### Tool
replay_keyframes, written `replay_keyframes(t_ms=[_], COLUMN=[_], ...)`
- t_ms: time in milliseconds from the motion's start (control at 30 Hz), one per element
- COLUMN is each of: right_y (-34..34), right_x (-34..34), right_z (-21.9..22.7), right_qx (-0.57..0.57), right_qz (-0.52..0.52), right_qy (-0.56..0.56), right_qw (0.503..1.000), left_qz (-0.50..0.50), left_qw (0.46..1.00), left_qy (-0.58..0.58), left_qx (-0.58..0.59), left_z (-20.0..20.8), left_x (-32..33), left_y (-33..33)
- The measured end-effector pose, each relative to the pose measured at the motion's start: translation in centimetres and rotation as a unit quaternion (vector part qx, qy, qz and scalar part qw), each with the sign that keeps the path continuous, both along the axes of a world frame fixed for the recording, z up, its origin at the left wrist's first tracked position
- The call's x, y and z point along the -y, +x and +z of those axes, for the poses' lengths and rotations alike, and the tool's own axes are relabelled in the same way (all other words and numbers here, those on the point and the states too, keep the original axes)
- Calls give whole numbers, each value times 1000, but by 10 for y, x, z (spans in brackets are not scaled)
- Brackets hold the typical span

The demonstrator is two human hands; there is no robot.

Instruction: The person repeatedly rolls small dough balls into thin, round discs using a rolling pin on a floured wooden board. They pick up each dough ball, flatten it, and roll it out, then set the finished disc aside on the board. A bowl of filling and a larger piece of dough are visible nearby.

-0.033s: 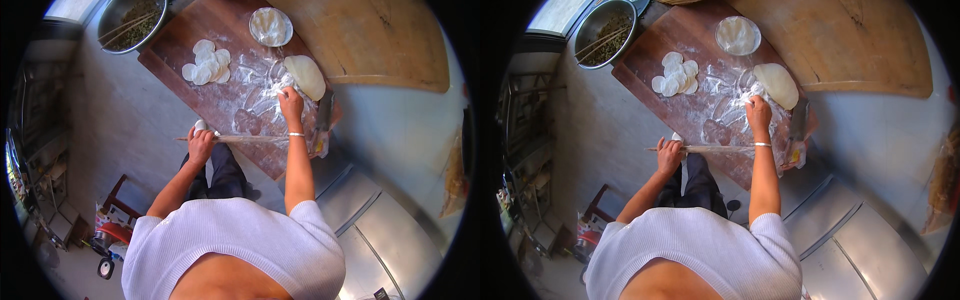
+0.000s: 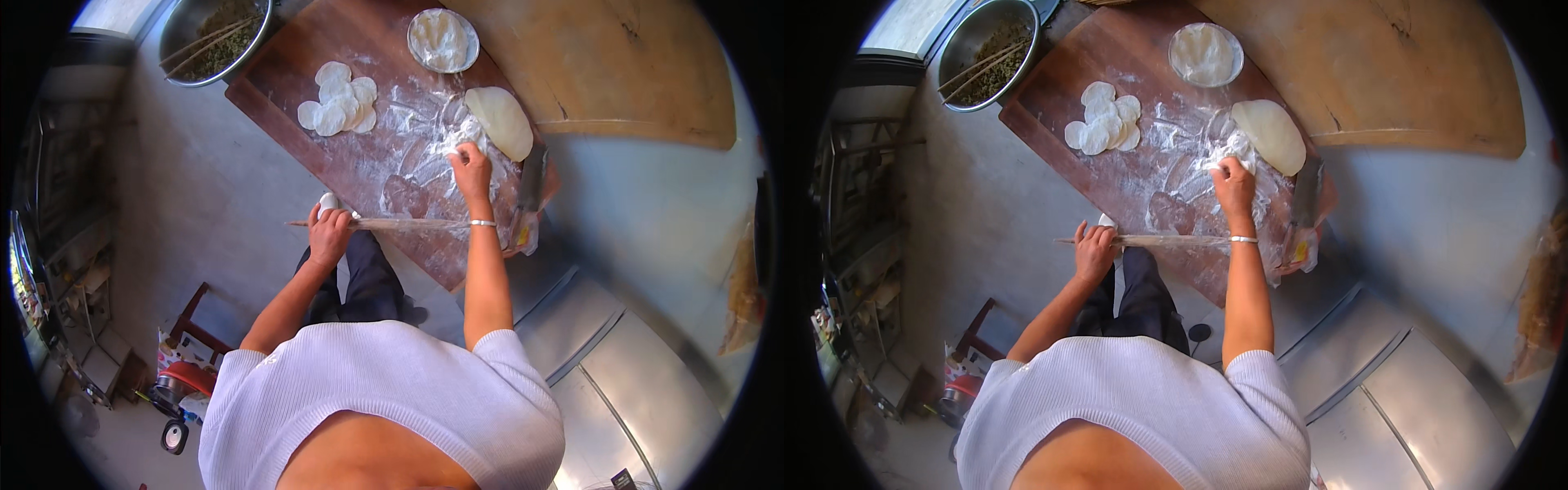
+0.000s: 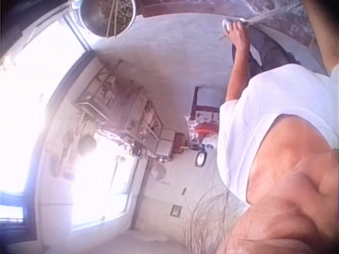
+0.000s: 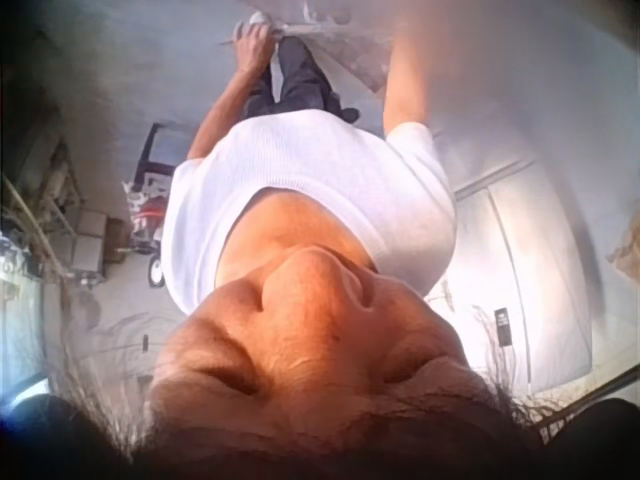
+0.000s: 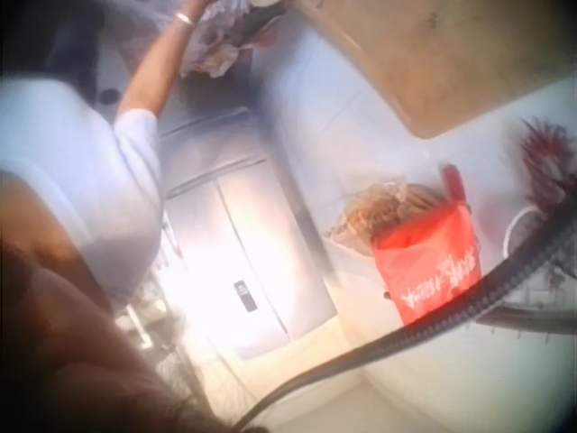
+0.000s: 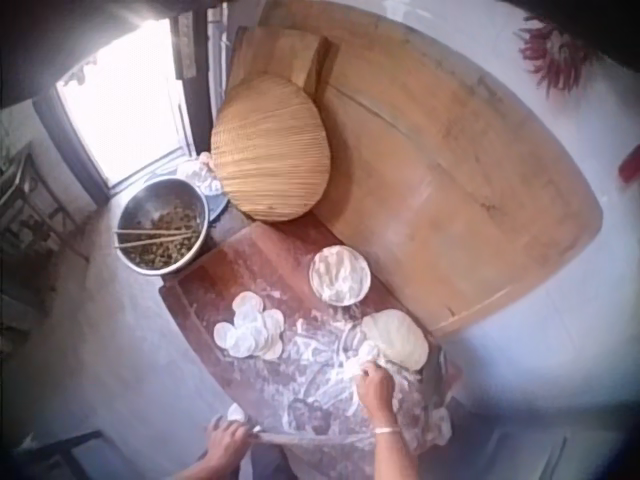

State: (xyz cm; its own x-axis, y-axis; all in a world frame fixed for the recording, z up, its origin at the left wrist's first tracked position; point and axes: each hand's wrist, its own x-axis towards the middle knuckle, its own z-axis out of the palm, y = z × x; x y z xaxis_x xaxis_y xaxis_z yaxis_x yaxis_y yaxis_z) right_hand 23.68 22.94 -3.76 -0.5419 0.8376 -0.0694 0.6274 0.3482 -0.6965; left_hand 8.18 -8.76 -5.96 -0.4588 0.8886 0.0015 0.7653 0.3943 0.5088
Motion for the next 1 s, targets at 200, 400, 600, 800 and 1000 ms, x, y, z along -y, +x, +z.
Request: replay_keyframes(t_ms=[200,400,600,800,1000], right_y=[-4,23,85,58,115], right_x=[107,121,135,93,146], right_z=[-28,-19,-21,-22,-32], right_qx=[45,43,259,240,283], right_qz=[163,49,-8,-29,16], right_qy=[-125,78,196,177,148], right_qw=[978,995,946,954,948], left_qz=[-25,-20,-8,10,-72], left_qw=[1000,999,995,992,986], left_qy=[8,27,-1,-74,-122], left_qx=[-10,-40,-104,-103,-90], left_z=[-2,-7,-14,-10,-6], left_x=[-15,-28,-35,-73,-24], left_y=[-1,-17,-29,-38,-20])
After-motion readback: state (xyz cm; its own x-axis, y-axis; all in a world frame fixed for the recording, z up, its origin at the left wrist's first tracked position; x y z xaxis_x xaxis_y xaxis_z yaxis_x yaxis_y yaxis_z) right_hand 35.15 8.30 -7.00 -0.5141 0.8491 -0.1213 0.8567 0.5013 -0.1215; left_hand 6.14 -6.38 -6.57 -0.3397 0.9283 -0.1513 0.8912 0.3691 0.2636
